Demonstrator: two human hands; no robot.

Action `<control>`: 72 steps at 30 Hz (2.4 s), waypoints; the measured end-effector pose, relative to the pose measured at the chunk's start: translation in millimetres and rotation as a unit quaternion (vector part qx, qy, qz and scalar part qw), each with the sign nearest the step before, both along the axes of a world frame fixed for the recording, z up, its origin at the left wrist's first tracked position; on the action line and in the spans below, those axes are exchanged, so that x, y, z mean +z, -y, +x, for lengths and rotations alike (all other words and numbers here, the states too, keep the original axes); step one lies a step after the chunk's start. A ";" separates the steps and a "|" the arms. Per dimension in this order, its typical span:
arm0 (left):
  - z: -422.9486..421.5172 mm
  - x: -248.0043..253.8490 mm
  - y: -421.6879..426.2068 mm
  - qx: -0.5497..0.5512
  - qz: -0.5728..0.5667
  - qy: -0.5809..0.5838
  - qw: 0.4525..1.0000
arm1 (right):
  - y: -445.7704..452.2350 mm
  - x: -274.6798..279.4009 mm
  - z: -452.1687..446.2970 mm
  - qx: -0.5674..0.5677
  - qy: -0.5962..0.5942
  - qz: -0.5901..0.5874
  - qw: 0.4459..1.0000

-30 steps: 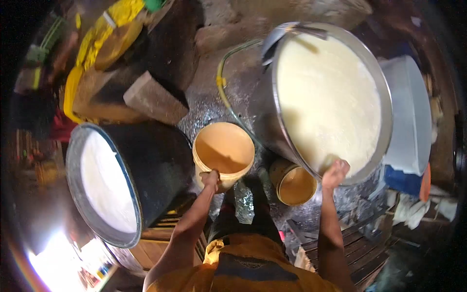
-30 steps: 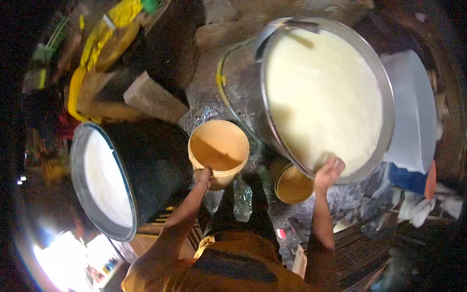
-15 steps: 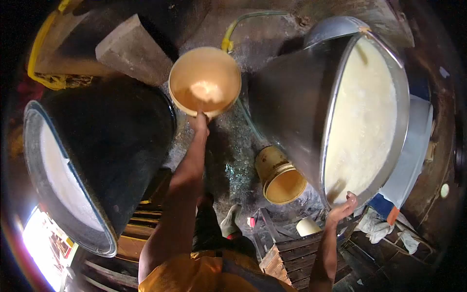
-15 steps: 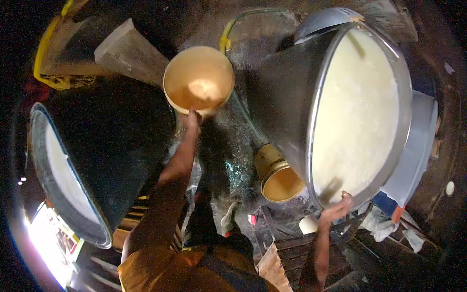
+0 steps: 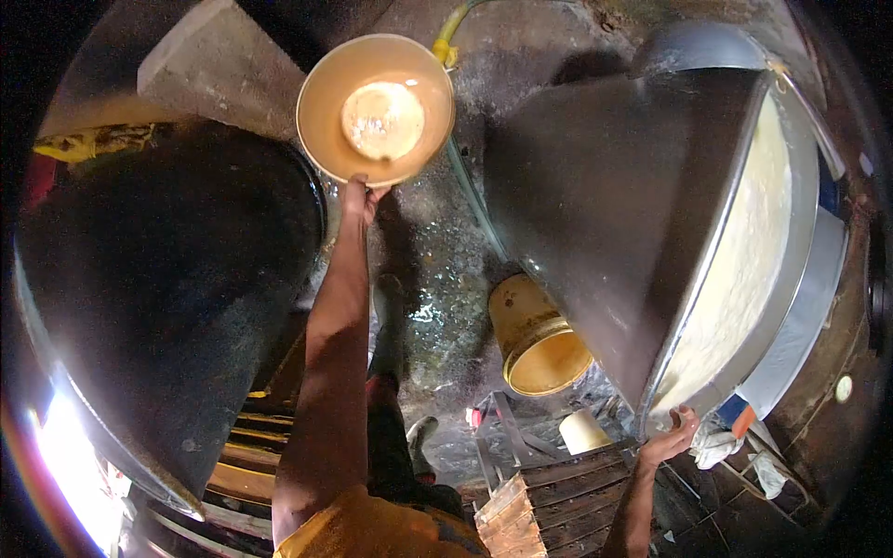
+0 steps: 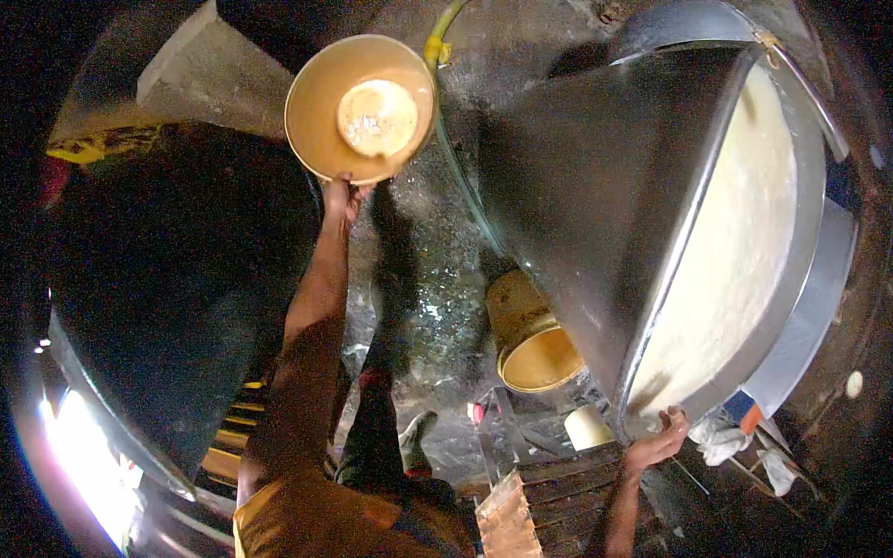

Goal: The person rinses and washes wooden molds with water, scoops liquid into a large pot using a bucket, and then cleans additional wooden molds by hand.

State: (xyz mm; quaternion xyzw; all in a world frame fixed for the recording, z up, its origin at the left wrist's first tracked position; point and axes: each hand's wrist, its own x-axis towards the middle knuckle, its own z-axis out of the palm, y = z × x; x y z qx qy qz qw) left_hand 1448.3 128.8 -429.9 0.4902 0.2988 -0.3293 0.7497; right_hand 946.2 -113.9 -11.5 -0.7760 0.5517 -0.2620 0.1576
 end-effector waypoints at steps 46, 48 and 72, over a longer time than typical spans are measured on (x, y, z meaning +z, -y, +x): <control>-436.3 -51.3 -24.1 -0.497 -0.079 0.133 0.854 | 17.7 23.8 -92.8 0.115 -0.347 -0.205 0.908; -428.0 -74.8 -74.8 -0.507 -0.042 0.151 0.847 | 19.7 23.0 -93.7 0.116 -0.345 -0.207 0.908; -295.5 -24.2 -123.7 0.197 -0.026 -0.083 0.976 | 34.5 6.6 -67.1 0.064 -0.003 -0.017 0.998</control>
